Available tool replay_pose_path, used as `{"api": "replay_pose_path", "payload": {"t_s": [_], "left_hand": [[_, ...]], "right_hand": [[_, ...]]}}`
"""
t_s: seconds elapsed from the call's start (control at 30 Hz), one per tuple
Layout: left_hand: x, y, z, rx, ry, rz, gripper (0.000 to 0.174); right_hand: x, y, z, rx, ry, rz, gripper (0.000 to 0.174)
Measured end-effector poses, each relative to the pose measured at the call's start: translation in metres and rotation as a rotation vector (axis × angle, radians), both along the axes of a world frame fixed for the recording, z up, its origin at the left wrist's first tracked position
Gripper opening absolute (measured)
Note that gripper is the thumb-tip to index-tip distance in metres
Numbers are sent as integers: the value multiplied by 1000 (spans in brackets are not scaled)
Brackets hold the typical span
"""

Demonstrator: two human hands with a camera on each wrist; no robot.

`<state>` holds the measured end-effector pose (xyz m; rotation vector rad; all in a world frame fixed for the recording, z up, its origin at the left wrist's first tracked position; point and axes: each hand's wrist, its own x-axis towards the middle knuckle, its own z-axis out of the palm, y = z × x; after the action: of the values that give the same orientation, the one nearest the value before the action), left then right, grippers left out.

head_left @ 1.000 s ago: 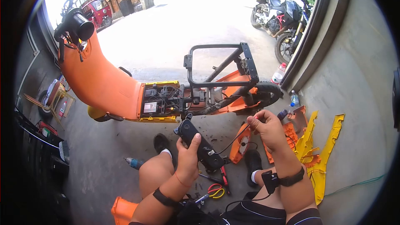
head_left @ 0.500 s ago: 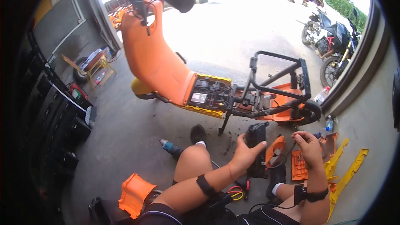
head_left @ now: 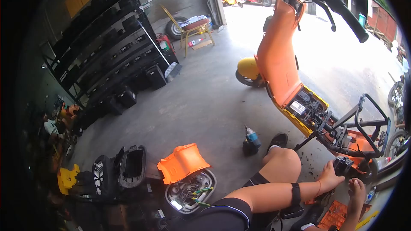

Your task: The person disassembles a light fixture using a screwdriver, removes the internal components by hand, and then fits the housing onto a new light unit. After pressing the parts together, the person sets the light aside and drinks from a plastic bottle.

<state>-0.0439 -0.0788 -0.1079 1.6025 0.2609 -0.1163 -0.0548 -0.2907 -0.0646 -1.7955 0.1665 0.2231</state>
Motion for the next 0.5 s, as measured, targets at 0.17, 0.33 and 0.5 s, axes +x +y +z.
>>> {"api": "replay_pose_path", "payload": {"t_s": [0.17,0.33,0.5], "left_hand": [[-1,-15,6,-102,-190,46,92],[12,-27,1,-221,-184,162,84],[33,-24,-22,-349,-296,74,83]], "right_hand": [[-9,30,19,97,142,80,54],[21,31,-56,432,9,477,75],[6,34,-10,424,361,362,59]]}}
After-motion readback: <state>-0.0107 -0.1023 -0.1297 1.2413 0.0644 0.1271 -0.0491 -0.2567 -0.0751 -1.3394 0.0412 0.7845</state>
